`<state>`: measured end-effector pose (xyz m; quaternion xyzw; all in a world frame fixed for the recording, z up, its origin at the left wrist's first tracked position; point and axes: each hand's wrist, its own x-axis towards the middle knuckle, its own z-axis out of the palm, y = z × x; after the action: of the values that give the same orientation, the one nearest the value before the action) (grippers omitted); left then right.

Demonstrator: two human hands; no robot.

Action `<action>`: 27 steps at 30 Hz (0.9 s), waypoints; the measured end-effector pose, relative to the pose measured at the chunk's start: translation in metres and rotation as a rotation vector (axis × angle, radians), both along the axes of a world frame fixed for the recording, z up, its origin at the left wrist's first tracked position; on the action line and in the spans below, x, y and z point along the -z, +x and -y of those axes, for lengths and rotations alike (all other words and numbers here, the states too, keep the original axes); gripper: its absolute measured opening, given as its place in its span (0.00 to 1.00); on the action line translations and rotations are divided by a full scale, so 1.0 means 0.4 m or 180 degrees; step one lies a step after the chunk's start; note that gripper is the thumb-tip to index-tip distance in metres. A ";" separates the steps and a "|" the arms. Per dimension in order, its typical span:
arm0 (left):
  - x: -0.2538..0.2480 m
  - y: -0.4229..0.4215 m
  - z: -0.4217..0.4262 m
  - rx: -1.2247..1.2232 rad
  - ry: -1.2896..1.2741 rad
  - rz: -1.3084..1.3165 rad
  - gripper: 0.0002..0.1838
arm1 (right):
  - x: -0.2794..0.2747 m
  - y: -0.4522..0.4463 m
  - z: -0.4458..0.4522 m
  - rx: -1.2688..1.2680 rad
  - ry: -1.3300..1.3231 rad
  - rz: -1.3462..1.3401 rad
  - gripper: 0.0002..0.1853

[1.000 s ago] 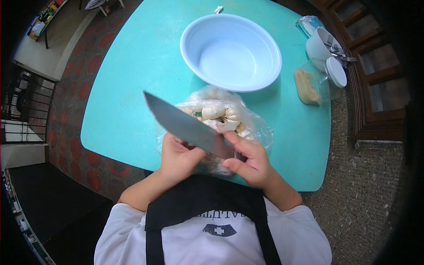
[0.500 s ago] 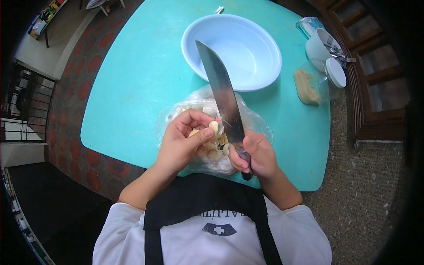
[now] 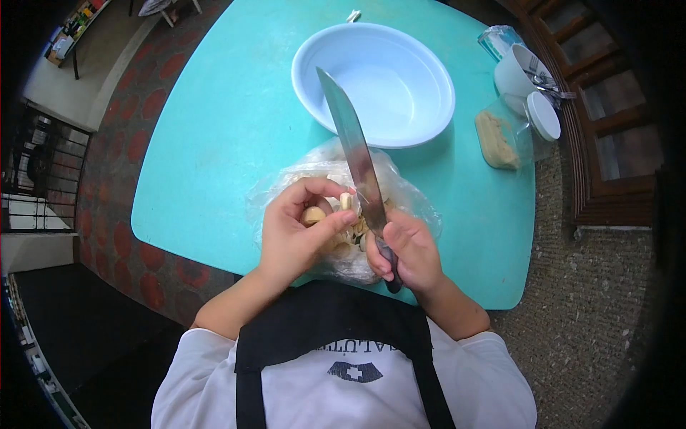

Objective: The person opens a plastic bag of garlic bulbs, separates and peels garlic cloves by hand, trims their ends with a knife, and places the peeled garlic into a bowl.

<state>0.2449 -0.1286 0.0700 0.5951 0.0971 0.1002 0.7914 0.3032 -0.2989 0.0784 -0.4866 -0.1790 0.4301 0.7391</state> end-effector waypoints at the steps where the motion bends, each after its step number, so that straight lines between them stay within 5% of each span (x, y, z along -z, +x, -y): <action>1: -0.001 -0.001 -0.005 0.0062 -0.0146 -0.0114 0.12 | 0.001 0.002 0.002 0.0028 0.0012 -0.0045 0.30; 9: 0.008 -0.004 -0.033 0.0333 -0.1111 -0.0381 0.13 | 0.005 0.037 0.034 -0.0010 0.0168 0.0002 0.29; 13: 0.022 -0.008 -0.045 0.0478 -0.1468 -0.0479 0.12 | -0.018 0.020 0.038 0.0029 -0.0632 0.0491 0.34; 18: 0.018 -0.016 -0.023 0.0072 -0.0563 -0.0722 0.11 | -0.084 0.003 0.016 -0.0333 -0.1388 0.1948 0.41; 27: -0.005 -0.020 -0.002 -0.0285 0.0213 -0.0078 0.09 | -0.043 0.001 0.007 0.0022 -0.1150 0.2672 0.35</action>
<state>0.2370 -0.1279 0.0722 0.6174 0.1300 0.1314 0.7646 0.3036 -0.3017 0.0958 -0.7405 -0.3835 0.2175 0.5073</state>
